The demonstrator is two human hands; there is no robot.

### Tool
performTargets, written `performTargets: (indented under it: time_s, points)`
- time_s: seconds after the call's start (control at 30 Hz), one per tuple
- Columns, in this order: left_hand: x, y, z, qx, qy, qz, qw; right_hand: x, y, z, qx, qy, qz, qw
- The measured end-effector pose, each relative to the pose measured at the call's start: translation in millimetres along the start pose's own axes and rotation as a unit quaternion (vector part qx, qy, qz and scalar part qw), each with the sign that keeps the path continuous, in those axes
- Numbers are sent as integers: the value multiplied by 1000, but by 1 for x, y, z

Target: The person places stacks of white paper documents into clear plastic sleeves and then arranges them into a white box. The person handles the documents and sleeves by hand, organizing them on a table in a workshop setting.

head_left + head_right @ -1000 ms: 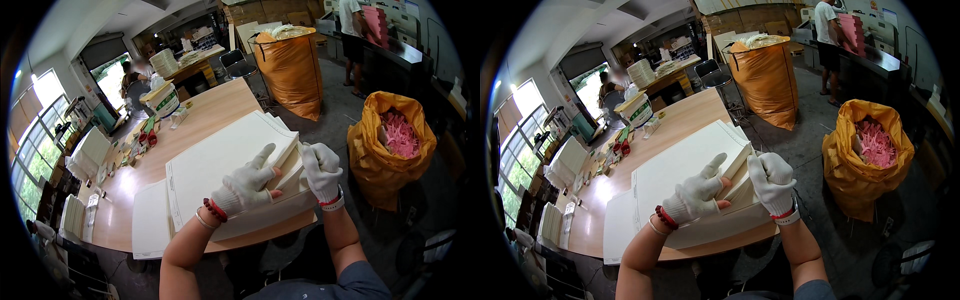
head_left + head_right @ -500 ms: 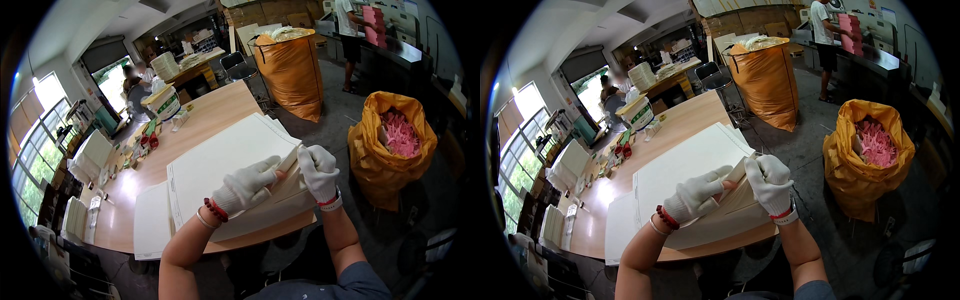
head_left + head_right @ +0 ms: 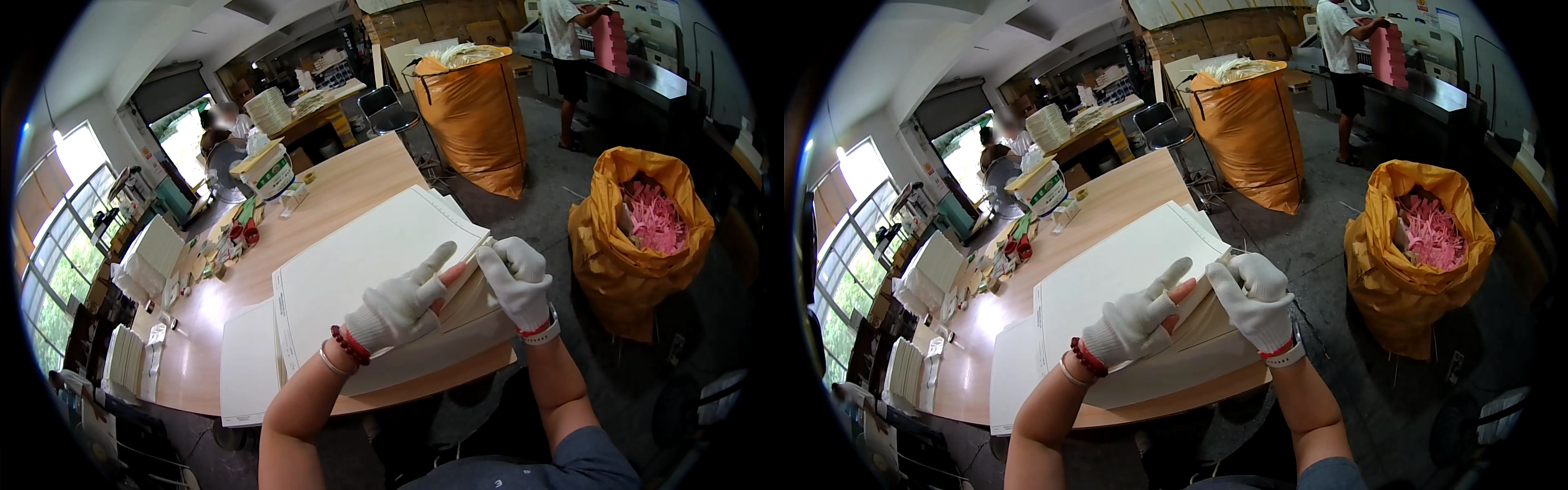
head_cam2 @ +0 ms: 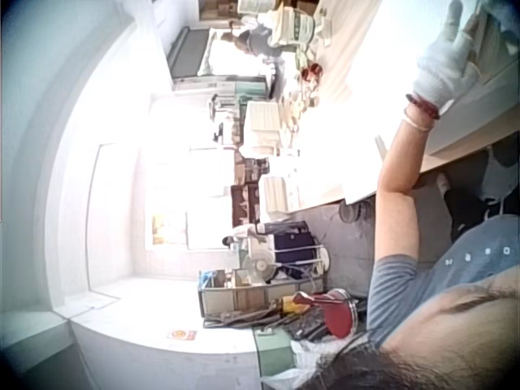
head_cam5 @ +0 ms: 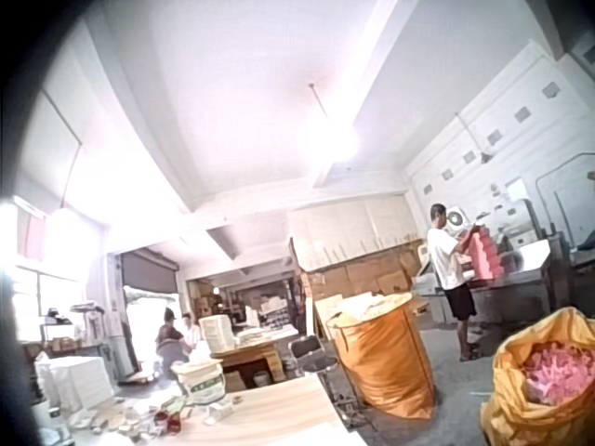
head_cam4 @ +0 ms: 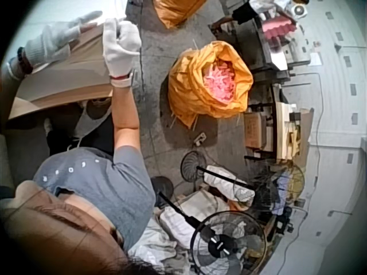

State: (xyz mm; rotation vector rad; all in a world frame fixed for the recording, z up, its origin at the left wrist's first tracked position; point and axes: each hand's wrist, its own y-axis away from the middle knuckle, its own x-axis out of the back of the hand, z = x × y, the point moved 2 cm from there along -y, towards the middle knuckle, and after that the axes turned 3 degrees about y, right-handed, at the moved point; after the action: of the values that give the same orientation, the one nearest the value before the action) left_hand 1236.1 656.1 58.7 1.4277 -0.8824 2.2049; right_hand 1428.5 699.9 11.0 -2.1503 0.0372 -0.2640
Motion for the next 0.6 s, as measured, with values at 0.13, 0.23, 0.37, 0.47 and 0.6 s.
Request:
performTargets:
  time_s: [0.13,0.23,0.37,0.47,0.6]
  points:
    - [-1,-5,-4,53,70,-94,992,0,0,2,-57,-35,22,998]
    - [1,-4,-1,83,115,-55,988,-1,1,0,-144,-86,32,985]
    - [-5,0,-2,47,75,-7,996,-4,1,1,-112,-93,55,988]
    - [-8,4,-13,15,91,-1,996,-4,0,1,-91,-83,57,991]
    - [4,-4,5,47,81,-51,994,1,2,3,-144,-103,30,984]
